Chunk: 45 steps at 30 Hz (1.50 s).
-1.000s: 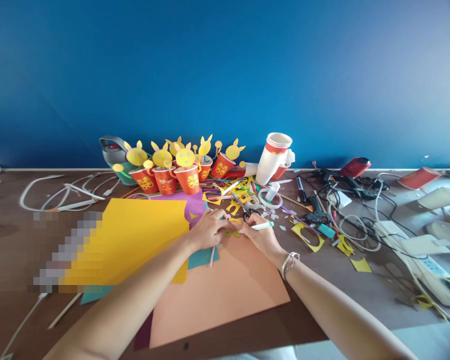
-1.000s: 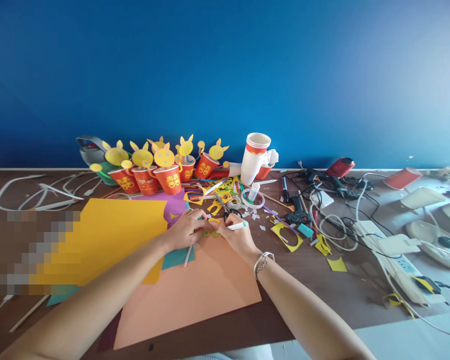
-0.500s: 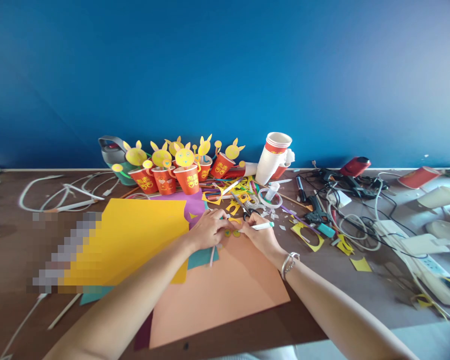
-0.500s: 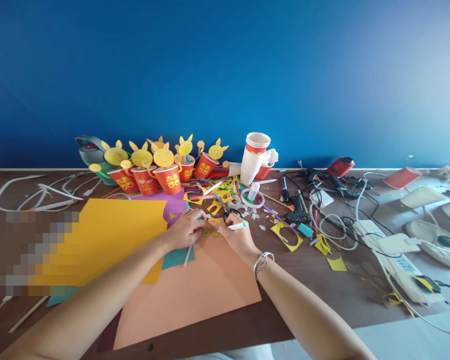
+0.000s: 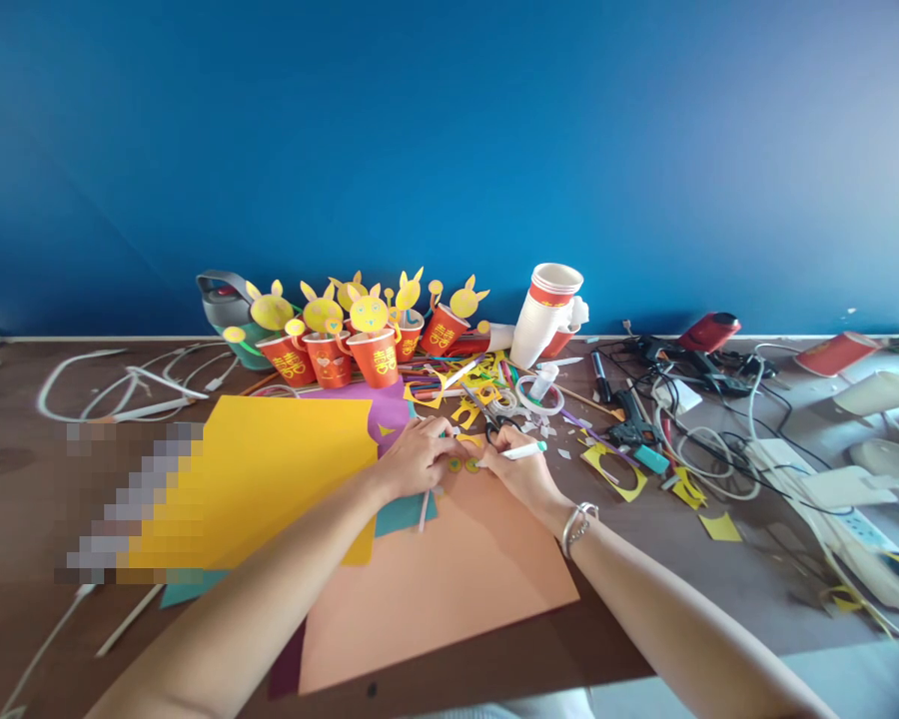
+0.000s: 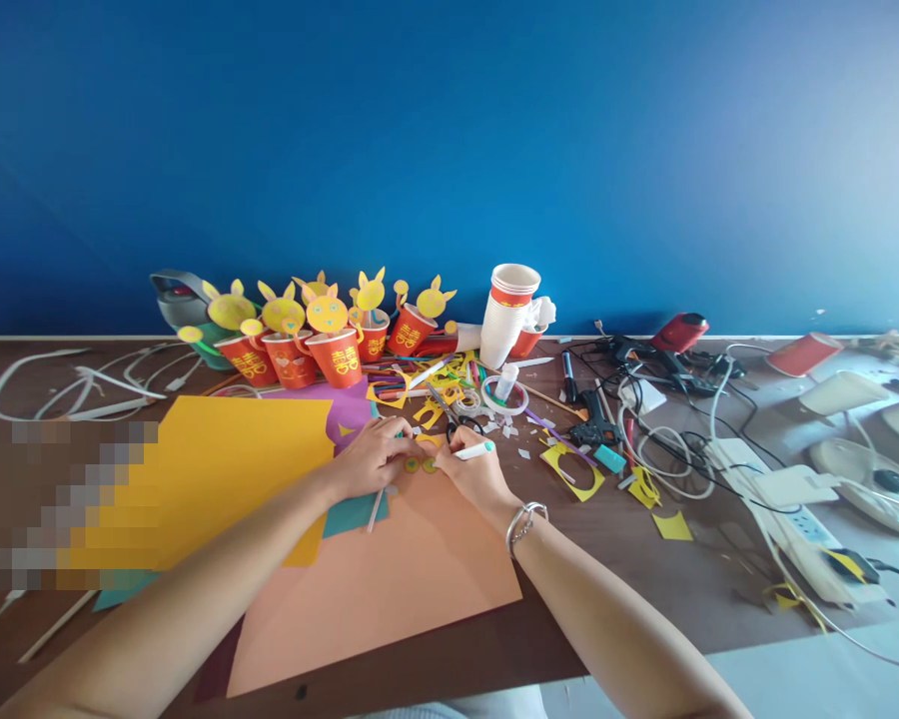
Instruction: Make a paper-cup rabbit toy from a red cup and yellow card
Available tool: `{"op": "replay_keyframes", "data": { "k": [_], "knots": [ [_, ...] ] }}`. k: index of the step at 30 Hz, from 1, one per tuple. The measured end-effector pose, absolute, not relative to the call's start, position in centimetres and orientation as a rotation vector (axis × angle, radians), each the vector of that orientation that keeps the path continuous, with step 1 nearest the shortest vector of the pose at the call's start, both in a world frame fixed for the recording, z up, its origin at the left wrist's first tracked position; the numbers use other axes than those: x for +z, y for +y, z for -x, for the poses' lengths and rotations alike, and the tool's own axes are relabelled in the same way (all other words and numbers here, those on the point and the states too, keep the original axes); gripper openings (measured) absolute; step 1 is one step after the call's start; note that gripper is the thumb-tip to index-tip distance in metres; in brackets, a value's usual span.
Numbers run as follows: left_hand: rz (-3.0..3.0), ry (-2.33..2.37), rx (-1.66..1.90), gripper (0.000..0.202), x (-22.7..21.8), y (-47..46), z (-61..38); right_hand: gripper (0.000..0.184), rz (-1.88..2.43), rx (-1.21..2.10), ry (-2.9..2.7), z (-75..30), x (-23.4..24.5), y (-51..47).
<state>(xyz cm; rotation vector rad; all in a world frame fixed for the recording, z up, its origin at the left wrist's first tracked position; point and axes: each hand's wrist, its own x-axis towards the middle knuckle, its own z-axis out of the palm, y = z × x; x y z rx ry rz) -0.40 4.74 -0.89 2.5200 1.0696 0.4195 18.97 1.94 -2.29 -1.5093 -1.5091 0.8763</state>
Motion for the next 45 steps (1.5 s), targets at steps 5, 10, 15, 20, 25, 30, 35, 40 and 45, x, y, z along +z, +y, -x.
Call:
{"op": "replay_keyframes", "data": {
  "k": [5, 10, 15, 20, 25, 30, 35, 40, 45],
  "knots": [
    [-2.520, 1.062, 0.414, 0.036, -0.87, 4.74, 0.38, 0.023, 1.512, 0.875, -1.531, -18.95, -2.21, 1.92],
    [-2.523, 1.068, 0.412, 0.036, -0.67, 4.68, 0.36, 0.026, 1.488, 0.888, -1.489, -19.04, -2.54, 2.05],
    [-2.524, 1.066, 0.417, 0.035, -0.64, 4.70, 0.37, 0.029, 1.479, 0.853, -1.498, -19.06, -2.66, 2.14],
    [-2.519, 1.077, 0.408, 0.036, -0.66, 4.71, 0.33, 0.028, 1.482, 0.820, -1.519, -19.08, -2.73, 2.08],
    [-2.517, 1.080, 0.391, 0.037, -0.65, 4.71, 0.33, 0.027, 1.492, 0.839, -1.507, -19.04, -2.66, 1.98],
    [-2.516, 1.078, 0.390, 0.037, -0.59, 4.71, 0.31, 0.027, 1.491, 0.844, -1.507, -18.92, -2.42, 1.95],
    [-2.519, 1.079, 0.393, 0.034, -0.62, 4.71, 0.29, 0.024, 1.512, 0.863, -1.512, -18.89, -2.33, 2.03],
    [-2.523, 1.069, 0.407, 0.033, -0.78, 4.76, 0.35, 0.024, 1.510, 0.873, -1.521, -18.92, -2.35, 2.03],
    [-2.521, 1.073, 0.416, 0.036, -0.75, 4.71, 0.35, 0.024, 1.492, 0.900, -1.492, -18.96, -2.53, 2.04]
  ]
}}
